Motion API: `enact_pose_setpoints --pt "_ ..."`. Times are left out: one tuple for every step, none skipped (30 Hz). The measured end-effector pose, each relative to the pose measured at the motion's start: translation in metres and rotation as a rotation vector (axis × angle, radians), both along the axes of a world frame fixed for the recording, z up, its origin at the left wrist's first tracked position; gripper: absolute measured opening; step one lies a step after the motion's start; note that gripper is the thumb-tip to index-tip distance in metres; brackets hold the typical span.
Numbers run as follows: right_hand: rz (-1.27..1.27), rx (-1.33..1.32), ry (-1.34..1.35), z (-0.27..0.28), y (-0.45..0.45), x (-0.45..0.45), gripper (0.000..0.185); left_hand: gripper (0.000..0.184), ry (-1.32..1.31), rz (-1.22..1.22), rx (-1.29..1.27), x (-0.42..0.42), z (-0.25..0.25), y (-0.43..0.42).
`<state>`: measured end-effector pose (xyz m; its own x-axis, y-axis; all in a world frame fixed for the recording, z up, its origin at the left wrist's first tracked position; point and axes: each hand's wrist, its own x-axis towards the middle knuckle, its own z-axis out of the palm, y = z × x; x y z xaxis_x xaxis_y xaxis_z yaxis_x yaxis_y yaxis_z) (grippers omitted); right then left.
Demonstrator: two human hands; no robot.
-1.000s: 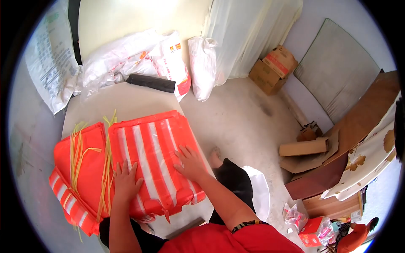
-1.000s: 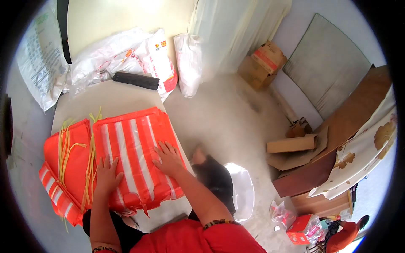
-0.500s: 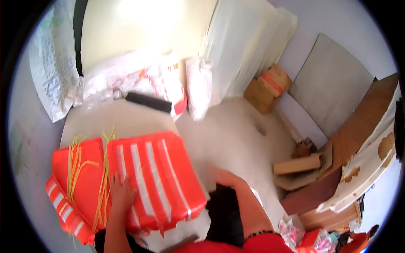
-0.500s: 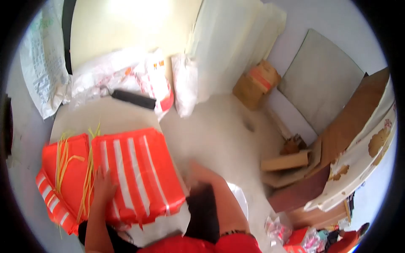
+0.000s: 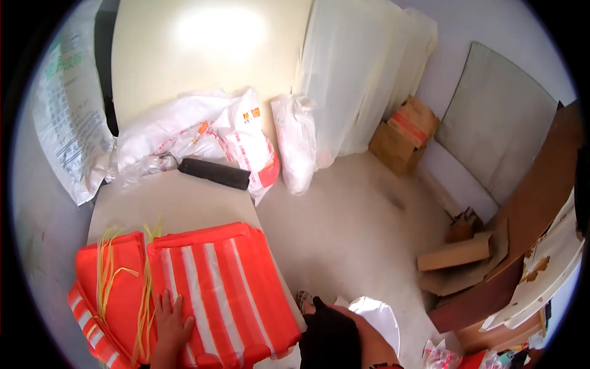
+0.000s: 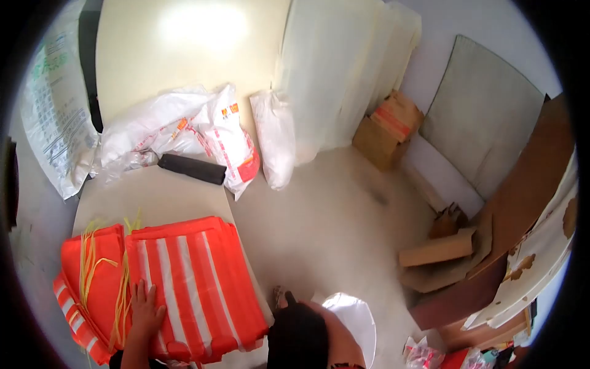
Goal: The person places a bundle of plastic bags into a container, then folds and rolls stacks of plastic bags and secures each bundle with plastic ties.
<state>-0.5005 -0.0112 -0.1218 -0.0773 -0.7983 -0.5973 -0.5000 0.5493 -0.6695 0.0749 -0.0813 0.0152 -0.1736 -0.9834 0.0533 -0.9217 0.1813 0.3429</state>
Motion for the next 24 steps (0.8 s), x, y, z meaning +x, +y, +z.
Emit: enact_pose_setpoints --pt "0.016 0.016 -0.008 0.009 -0.001 0.004 0.063 0.075 -0.012 -0.002 0.001 0.002 0.002 0.001" --pt "0.033 0.038 -0.021 0.022 -0.001 0.010 0.062 0.075 -0.032 -0.005 0.008 0.005 0.003 0.003" --pt "0.060 0.053 -0.024 0.035 -0.003 0.013 0.062 0.075 -0.041 -0.005 0.007 0.004 0.003 0.002" --pt "0.083 0.062 -0.020 0.045 -0.004 0.017 0.061 0.075 -0.041 -0.004 -0.001 0.001 0.002 -0.001" --pt "0.102 0.061 -0.009 0.049 -0.004 0.019 0.060 0.075 -0.044 0.009 0.034 -0.002 0.005 -0.002" --pt "0.122 0.048 0.011 0.049 -0.006 0.018 0.060 0.075 -0.048 0.025 0.068 -0.004 0.012 -0.001" --pt "0.080 -0.030 0.047 0.008 -0.008 0.001 0.058 0.075 -0.050 0.044 0.097 -0.007 0.017 -0.001" --pt "0.040 -0.107 0.086 -0.026 -0.010 -0.012 0.058 0.075 -0.048 0.054 0.098 -0.008 0.021 -0.002" --pt "-0.011 -0.176 0.118 -0.058 -0.003 -0.021 0.058 0.075 -0.052 0.057 0.105 -0.009 0.025 -0.001" --pt "-0.098 -0.165 0.049 -0.024 0.002 -0.007 0.057 0.075 -0.057 0.054 0.116 -0.010 0.028 0.001" --pt "-0.166 -0.028 -0.016 -0.037 0.002 -0.013 0.056 0.075 -0.058 0.077 0.129 -0.013 0.031 0.000" --pt "-0.177 -0.010 -0.053 -0.027 0.003 -0.005 0.056 0.075 -0.056 0.104 0.139 -0.017 0.035 0.000" --pt "-0.183 -0.016 -0.100 0.003 0.006 0.010 0.057 0.075 -0.051 0.139 0.146 -0.021 0.039 0.000" --pt "-0.182 -0.027 -0.155 0.047 0.009 0.030 0.057 0.075 -0.050 0.165 0.157 -0.025 0.044 -0.001" --pt "-0.174 -0.035 -0.184 0.078 0.010 0.043 0.057 0.076 -0.044 0.155 0.130 -0.024 0.043 0.000" --pt "-0.163 -0.052 -0.191 0.101 0.009 0.051 0.057 0.076 -0.039 0.148 0.103 -0.022 0.041 0.001" --pt "-0.119 -0.038 -0.137 0.079 0.007 0.039 0.054 0.076 -0.037 0.136 0.075 -0.020 0.041 0.001" --pt "-0.074 -0.025 -0.083 0.059 0.005 0.029 0.051 0.075 -0.041 0.128 0.065 -0.019 0.043 0.000" --pt "0.005 -0.036 0.041 0.036 -0.003 0.016 0.051 0.074 -0.035 0.127 0.053 -0.021 0.043 0.000" --pt "0.082 -0.046 0.166 0.012 -0.011 0.004 0.052 0.074 -0.031 0.133 0.047 -0.022 0.041 0.003" --pt "0.053 -0.083 0.138 -0.005 -0.012 0.000 0.053 0.073 -0.014 0.141 0.031 -0.021 0.039 0.004" --pt "0.021 -0.118 0.108 -0.016 -0.010 -0.002 0.054 0.073 0.001 0.145 0.015 -0.020 0.036 0.004" --pt "-0.015 -0.155 0.075 -0.028 -0.005 -0.003 0.054 0.073 0.013 0.146 -0.002 -0.019 0.033 0.004" --pt "-0.143 -0.070 -0.109 -0.007 -0.002 0.008 0.055 0.072 0.010 0.147 -0.003 -0.017 0.032 0.004"
